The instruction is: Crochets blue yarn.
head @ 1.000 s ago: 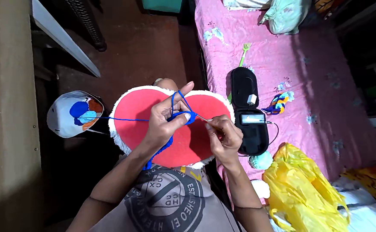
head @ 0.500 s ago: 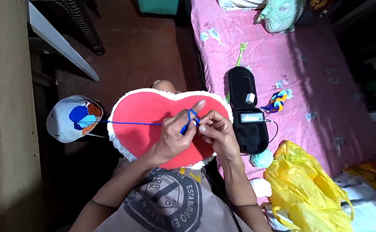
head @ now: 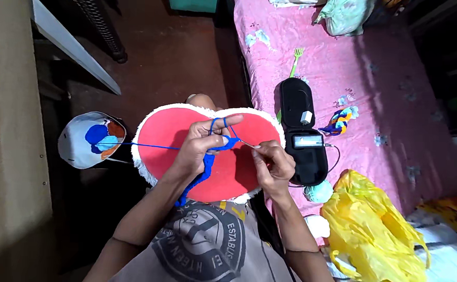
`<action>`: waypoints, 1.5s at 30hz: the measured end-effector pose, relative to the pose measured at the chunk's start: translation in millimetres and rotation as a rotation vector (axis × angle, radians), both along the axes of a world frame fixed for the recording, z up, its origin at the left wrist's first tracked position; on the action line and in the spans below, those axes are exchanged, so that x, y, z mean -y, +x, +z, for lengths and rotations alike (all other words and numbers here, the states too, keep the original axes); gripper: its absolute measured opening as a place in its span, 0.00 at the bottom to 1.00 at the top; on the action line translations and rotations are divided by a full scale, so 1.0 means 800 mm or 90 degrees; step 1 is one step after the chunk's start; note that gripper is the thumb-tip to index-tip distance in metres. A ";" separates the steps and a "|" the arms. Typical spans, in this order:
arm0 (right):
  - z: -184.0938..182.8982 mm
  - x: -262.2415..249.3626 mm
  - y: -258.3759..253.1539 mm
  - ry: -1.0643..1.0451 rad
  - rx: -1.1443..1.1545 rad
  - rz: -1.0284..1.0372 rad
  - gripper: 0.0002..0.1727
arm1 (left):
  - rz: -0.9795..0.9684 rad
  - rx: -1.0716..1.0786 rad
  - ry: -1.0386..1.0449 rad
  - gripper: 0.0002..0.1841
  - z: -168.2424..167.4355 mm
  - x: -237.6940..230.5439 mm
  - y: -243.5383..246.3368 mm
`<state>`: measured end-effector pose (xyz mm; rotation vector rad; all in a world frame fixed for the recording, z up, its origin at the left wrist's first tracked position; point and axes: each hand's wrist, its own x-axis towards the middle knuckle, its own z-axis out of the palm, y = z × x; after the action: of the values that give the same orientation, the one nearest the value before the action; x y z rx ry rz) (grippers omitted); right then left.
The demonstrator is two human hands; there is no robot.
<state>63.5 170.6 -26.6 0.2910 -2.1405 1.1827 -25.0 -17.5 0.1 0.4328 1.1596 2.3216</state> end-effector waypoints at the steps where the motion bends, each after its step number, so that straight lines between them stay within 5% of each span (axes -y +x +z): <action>1: 0.000 -0.002 0.002 -0.045 0.027 0.022 0.03 | -0.007 0.015 0.009 0.22 -0.002 0.000 -0.001; 5: 0.008 -0.010 0.008 -0.289 0.194 0.117 0.07 | 0.070 -0.145 -0.099 0.21 -0.007 -0.010 0.006; 8: 0.023 0.003 0.005 -0.277 0.269 0.096 0.06 | 0.193 -0.425 -0.228 0.19 -0.016 -0.025 0.014; 11: 0.036 0.017 -0.002 -0.260 0.277 0.044 0.08 | 0.191 -0.508 -0.253 0.15 -0.026 -0.031 0.022; 14: 0.041 0.019 -0.010 -0.411 0.287 0.071 0.18 | 0.146 -0.466 -0.225 0.11 -0.029 -0.028 0.023; 19: 0.036 0.021 -0.014 -0.522 0.252 0.050 0.18 | 0.031 -0.309 -0.224 0.07 -0.020 0.008 -0.002; 23: 0.034 0.015 -0.011 -0.546 0.284 0.047 0.18 | -0.050 -0.161 -0.139 0.19 -0.027 0.046 -0.032; 27: 0.034 0.020 -0.009 -0.582 0.311 0.077 0.17 | -0.054 -0.089 0.010 0.19 -0.019 0.035 -0.023; 30: 0.035 0.026 -0.006 -0.593 0.311 0.087 0.18 | -0.059 -0.105 -0.128 0.47 0.000 0.014 -0.006; 32: 0.033 0.029 -0.003 -0.576 0.303 0.086 0.20 | -0.050 -0.110 -0.189 0.56 0.006 0.005 0.003; 45: 0.017 0.040 0.004 -0.561 0.314 0.057 0.23 | 0.028 -0.096 -0.290 0.55 0.003 -0.003 0.018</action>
<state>66.5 138.9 -12.8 -0.3348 -1.7462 2.2784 -10.6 -15.1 2.1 0.4194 1.7300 1.9976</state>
